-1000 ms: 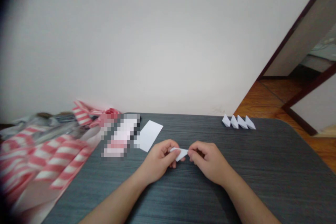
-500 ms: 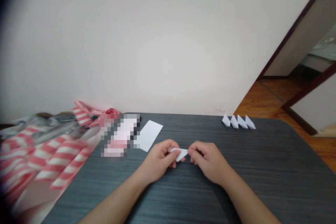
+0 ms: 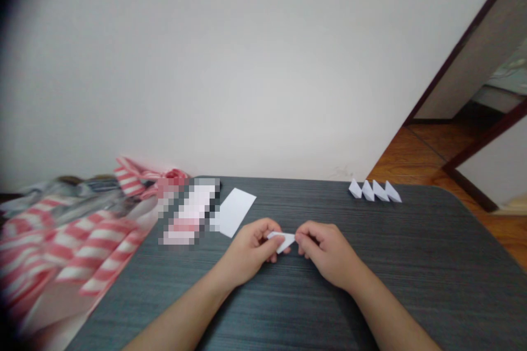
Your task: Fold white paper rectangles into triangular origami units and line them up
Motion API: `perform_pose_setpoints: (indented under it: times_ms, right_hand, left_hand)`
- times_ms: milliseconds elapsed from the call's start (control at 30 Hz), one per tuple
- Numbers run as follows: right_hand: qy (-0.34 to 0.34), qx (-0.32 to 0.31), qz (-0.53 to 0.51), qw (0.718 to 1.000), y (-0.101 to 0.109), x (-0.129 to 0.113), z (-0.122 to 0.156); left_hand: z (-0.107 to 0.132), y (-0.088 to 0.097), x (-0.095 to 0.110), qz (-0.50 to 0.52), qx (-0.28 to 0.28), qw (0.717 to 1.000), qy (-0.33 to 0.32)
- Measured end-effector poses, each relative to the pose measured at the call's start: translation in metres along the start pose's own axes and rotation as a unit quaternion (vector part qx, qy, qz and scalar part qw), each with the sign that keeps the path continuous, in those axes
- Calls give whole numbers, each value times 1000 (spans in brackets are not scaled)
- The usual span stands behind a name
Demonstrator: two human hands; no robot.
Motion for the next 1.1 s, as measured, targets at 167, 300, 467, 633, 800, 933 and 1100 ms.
perform_pose_setpoints:
  times_ms: [167,300,467,633,800,933,1100]
  right_hand:
    - [-6,-2,-4,1000,0,1,0]
    - [-8,-4,-7,1000,-1,1,0]
    - [-5,-1,-8,1000,0,0,0]
    - [-3,-1,-12,1000,0,-1,0]
    - [-3,-5,-12,1000,-2,0,0]
    - [-6,-3,-8,1000,-1,1,0]
    - [-6,-6,-10,1000,-1,0,0]
  left_hand:
    - [1,-1,3,7,4,1000,3]
    - [1,-1,4,2,4,1000,-1]
    - [1,-1,4,-3,5,1000,1]
    - [1,-1,3,-1,3,1000,-4]
    - [1,0,1,-15,7,1000,-5]
    - [1,1,-1,-27,6,1000,-7]
    - [1,0,-1,-26,5,1000,-9]
Point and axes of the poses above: each hand's wrist, its own z-axis away from the middle knuckle, its own y-axis out of the back of the hand, x = y × z, the point moved 2 cm from there along -z, towards the middle knuckle, and after that the axes turned 5 degrees about z, right-handed, at the moved point
